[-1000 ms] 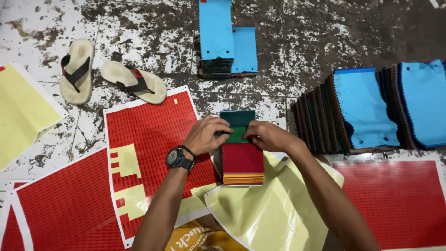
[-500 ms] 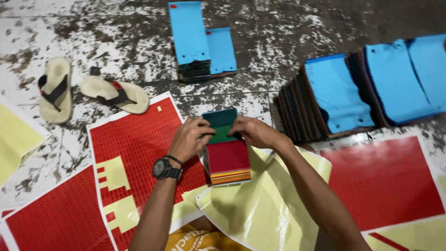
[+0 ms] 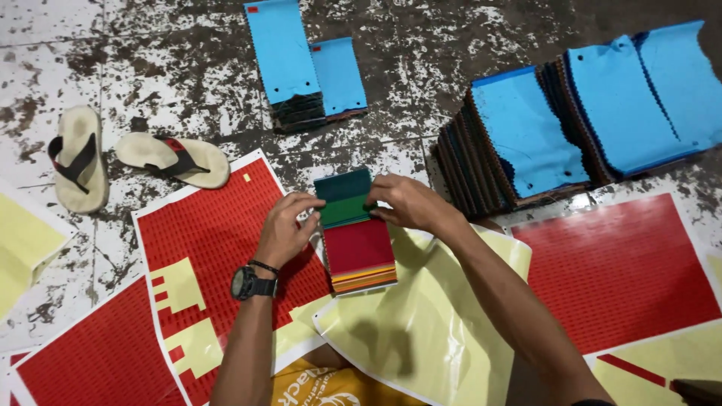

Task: The person sits on the floor and stacks small, colorful rectangular pieces of material into a neat pile. They handle the pieces one by one, aligning them carefully, and also peel a small piece of yellow material from a larger sheet.

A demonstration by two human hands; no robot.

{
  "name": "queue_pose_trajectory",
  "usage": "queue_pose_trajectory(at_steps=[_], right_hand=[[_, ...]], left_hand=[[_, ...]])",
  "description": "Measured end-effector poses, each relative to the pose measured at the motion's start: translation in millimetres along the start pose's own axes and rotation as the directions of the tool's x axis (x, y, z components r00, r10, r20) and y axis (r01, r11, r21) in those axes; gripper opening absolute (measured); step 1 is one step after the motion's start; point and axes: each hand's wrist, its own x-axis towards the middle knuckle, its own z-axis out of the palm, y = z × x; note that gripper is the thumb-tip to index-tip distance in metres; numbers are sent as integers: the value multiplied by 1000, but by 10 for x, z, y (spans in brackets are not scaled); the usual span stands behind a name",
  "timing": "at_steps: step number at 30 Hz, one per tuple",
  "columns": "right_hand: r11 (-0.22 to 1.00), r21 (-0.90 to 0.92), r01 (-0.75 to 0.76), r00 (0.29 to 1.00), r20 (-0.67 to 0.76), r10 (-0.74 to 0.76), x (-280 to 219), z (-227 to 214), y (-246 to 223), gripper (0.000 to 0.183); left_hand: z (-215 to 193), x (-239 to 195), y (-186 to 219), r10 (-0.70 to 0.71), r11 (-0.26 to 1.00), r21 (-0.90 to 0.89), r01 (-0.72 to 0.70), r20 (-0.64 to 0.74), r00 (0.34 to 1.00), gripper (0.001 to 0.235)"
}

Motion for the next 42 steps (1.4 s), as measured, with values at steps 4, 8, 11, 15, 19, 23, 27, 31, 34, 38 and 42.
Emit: queue_pose_trajectory(at_steps=[4, 8, 11, 15, 19, 23, 27, 31, 34, 38, 42], right_hand=[[1000, 17, 4, 1000, -13, -4, 71, -150, -68, 11], [996, 65, -67, 994, -76, 72, 16, -77, -1, 8], [999, 26, -48, 998, -41, 49, 6, 0, 32, 11], [992, -91, 90, 995, 55, -85, 182, -57, -90, 17], [984, -142, 112, 971, 225, -78, 419, 5, -40, 25], [979, -174, 105, 917, 399, -27, 645, 74, 41, 38], [962, -269, 45, 871, 483, 94, 693, 79, 38, 35], [962, -267, 57, 865, 495, 86, 652, 33, 34, 23], [978, -173, 118, 897, 440, -31, 610, -19, -12, 21], [983, -87, 162, 899, 425, -110, 495, -31, 21, 14], [992, -33, 123, 923, 371, -102, 430, 37, 90, 26]], left_hand=[[-18, -76, 73, -37, 997, -69, 33, -67, 997, 26], [23, -234, 81, -91, 984, -173, 53, -221, 971, 23], [96, -285, 118, -149, 970, -223, 92, -253, 956, 21], [218, -322, 153, -243, 902, -406, 146, -196, 950, 27], [255, -375, 271, -276, 884, -429, 187, -156, 948, 50], [262, -427, 376, -210, 923, -347, 168, -87, 974, 82], [283, -438, 382, -210, 925, -337, 174, -75, 975, 83], [340, -445, 309, -216, 930, -322, 176, -91, 972, 82], [338, -456, 314, -202, 939, -309, 153, -134, 970, 82], [433, -425, 287, -177, 951, -286, 119, -186, 967, 80], [488, -372, 230, -122, 968, -244, 65, -228, 966, 81]])
